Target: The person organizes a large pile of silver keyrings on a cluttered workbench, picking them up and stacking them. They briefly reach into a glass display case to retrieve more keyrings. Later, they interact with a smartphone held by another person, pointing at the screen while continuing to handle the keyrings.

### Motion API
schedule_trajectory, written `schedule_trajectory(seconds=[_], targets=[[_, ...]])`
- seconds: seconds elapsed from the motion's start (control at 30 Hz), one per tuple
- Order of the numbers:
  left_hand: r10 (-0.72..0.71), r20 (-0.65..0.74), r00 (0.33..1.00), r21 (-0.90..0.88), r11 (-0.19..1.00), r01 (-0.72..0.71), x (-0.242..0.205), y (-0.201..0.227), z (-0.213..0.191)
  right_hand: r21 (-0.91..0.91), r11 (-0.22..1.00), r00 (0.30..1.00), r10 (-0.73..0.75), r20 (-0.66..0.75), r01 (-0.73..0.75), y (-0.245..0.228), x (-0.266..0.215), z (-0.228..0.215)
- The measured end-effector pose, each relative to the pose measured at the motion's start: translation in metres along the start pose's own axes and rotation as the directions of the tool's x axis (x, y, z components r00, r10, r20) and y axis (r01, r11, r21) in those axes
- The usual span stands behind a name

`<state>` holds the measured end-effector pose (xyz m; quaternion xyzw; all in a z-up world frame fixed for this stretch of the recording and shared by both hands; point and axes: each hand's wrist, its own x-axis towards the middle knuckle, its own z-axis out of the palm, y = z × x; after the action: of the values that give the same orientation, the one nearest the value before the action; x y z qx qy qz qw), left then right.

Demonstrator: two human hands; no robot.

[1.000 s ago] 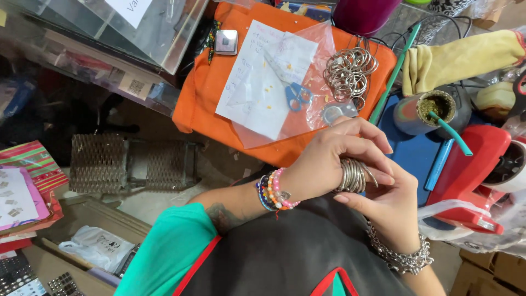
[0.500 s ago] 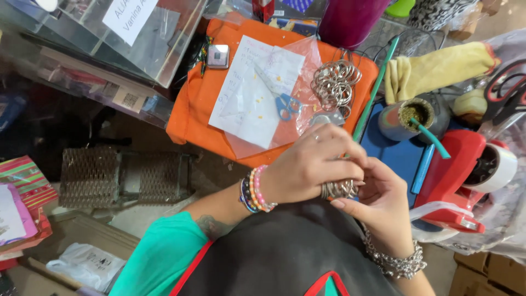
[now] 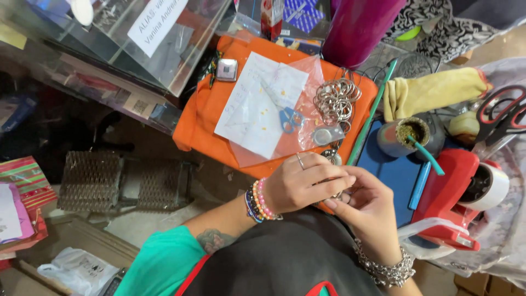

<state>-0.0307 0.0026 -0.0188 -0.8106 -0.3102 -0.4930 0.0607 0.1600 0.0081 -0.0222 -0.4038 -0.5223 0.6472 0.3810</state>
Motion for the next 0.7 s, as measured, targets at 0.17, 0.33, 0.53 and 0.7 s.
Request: schedule_trajectory(seconds=[0.17,0.33,0.53,0.7], targets=[[-0.045,0.04,0.998,0.005,0.999,0.044,-0.002,0.0,0.002,0.0,1.0,0.999,0.016,0.029,-0.016,0.008,0.009,0.0],[-0.29,0.04,0.956,-0.185,0.938,0.292,-0.006,0.004,0.004,-0.122,0.975,0.983,-0.18,0.046,0.184,0.015,0.013,-0.001],[-0.378,0.108,0.919,-0.317,0.863,0.392,-0.007,-0.001,0.003,-0.333,0.916,0.974,-0.206,0.092,0.225,0.005,0.014,-0.002],[-0.277,0.16,0.947,-0.351,0.881,0.317,-0.007,-0.011,0.001,-0.186,0.973,0.991,-0.134,0.014,0.134,-0.002,0.01,-0.004]])
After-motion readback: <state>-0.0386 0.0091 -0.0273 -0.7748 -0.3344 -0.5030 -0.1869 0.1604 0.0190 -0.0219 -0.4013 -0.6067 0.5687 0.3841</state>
